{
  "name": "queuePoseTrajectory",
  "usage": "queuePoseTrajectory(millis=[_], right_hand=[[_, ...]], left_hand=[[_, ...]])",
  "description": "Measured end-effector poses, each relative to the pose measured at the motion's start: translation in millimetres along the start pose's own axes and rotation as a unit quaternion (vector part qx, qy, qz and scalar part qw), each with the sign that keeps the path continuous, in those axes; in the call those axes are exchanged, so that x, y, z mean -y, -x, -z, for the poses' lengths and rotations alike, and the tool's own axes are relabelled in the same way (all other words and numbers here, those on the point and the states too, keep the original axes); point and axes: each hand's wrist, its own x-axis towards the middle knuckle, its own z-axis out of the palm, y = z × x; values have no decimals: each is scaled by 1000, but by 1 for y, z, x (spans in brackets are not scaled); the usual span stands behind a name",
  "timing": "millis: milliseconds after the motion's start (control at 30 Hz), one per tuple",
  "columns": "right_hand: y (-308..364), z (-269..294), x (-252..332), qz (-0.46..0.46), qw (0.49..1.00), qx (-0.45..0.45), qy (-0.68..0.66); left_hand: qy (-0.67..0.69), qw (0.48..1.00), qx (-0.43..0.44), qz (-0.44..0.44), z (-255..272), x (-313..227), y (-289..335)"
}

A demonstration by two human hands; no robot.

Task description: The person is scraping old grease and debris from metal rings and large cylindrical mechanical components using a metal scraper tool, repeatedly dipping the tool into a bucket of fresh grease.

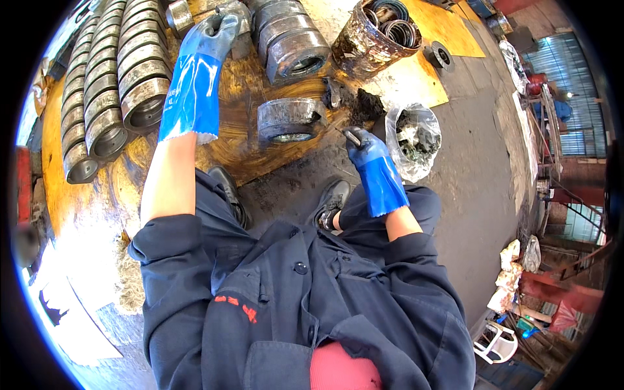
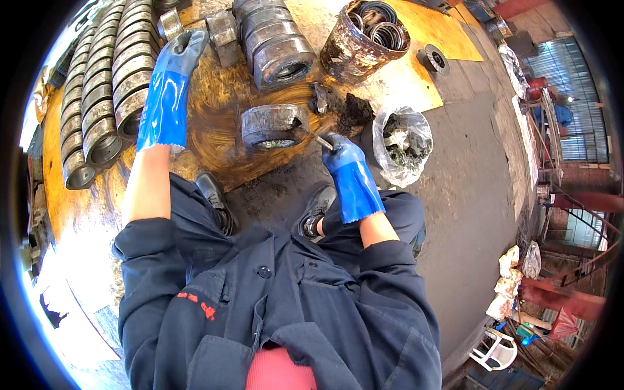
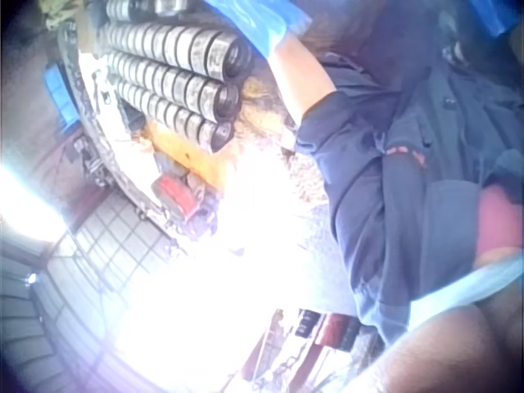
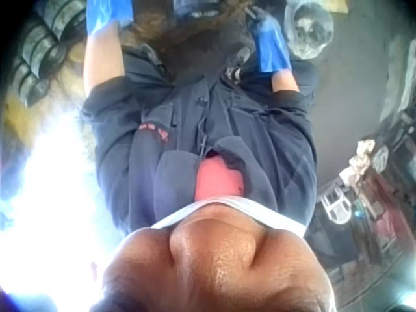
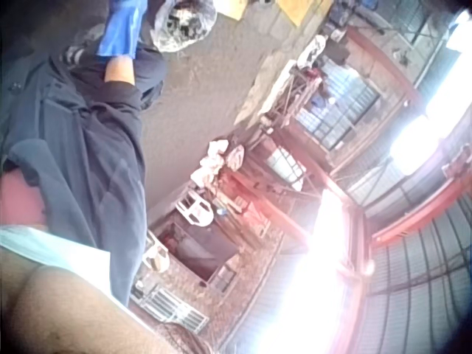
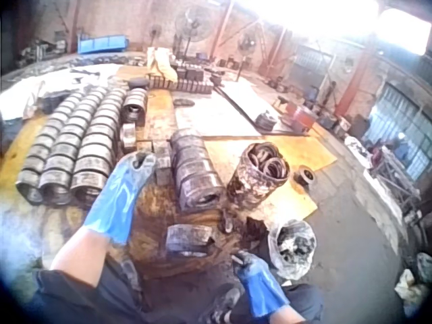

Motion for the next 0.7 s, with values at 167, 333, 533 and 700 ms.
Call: queuePoseTrajectory(millis=[167,333,533,700], right_hand=[[-34,-3,-9,-181,956,30,-228],[19,25,17,90,993,3,-70],[15,46,46,84,988,37,126],[29,36,65,206,949,86,220]], left_hand=[[-6,998,29,46,-2,-6,1],[78,995,41,36,5,-18,6],[24,1000,13,8,-9,17,-4],[186,971,148,21,29,-48,13]])
